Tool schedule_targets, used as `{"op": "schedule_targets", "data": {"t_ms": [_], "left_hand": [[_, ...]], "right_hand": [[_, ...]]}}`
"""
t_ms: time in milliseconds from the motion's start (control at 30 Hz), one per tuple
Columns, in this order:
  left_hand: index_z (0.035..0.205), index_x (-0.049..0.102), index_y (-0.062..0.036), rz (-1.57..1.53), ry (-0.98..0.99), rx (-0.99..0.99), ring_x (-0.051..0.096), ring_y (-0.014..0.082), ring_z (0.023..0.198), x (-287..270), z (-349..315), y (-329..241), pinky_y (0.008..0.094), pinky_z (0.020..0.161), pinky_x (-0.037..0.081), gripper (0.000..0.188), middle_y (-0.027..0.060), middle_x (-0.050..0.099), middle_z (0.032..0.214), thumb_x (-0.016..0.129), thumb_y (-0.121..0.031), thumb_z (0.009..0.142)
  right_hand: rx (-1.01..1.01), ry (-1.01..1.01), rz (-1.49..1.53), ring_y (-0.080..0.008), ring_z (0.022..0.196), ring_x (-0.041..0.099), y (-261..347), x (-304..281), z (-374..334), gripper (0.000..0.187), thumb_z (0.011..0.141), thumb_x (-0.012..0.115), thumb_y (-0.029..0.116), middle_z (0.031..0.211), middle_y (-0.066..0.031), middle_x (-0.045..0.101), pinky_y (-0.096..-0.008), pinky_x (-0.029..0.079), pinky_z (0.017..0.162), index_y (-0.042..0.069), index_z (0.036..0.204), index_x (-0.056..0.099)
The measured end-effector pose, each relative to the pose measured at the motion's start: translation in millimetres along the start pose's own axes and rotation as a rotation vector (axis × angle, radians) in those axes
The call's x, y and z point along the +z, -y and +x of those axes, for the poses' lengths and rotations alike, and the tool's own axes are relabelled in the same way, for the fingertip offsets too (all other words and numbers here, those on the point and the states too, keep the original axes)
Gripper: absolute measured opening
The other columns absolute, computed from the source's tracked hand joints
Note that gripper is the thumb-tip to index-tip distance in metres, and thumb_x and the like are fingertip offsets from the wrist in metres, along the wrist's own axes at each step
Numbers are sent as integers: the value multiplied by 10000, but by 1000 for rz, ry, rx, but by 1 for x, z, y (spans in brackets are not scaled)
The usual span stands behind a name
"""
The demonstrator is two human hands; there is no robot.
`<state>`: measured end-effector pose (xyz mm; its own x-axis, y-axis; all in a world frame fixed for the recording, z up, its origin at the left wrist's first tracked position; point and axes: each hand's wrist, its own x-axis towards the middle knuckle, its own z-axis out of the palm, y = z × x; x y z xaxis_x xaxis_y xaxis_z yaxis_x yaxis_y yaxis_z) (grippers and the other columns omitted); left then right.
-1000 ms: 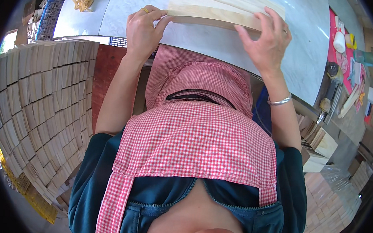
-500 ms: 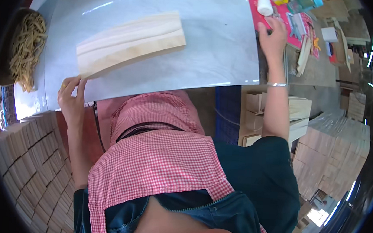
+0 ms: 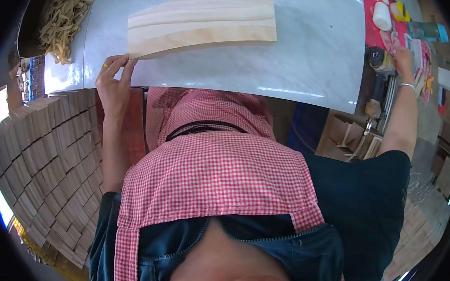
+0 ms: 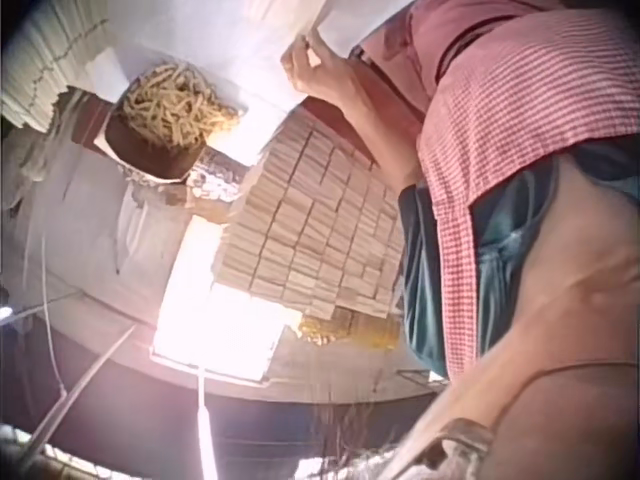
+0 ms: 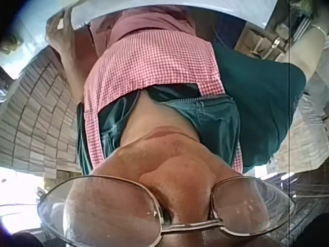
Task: Assemble wooden trays/boxes by applying glue and using a nail gun to join pieces.
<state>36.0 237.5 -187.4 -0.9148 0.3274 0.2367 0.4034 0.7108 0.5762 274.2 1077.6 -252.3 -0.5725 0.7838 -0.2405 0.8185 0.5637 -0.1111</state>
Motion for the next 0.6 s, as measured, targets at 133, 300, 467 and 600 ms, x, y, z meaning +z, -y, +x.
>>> {"op": "schedule_targets", "data": {"t_ms": [133,300,467,600], "left_hand": [[968,743,32,40,-1,-16,623,183,798,-10,-8,2,292,748,492,173,62,695,946,751,-100,855],[970,743,32,68,17,29,622,176,796,-10,-7,5,293,744,492,178,57,696,946,752,-104,856],[959,744,34,64,33,80,619,177,785,-7,0,6,294,740,490,175,60,695,930,754,-104,852],[947,745,33,64,37,98,616,179,773,-9,1,6,295,734,490,170,63,693,914,755,-104,847]], "right_hand": [[-315,-424,136,-260,725,656,156,2,-113,382,904,609,412,868,-84,740,-370,497,672,71,1022,735],[-825,-254,515,-142,693,593,302,31,-298,129,905,685,117,854,-23,701,-265,465,639,70,1017,728],[-896,-252,500,-142,598,524,348,60,-347,66,842,706,32,771,-10,633,-265,416,573,28,903,680],[-917,-300,456,-150,577,510,357,64,-348,51,833,699,16,756,-13,627,-278,407,563,26,862,658]]}}
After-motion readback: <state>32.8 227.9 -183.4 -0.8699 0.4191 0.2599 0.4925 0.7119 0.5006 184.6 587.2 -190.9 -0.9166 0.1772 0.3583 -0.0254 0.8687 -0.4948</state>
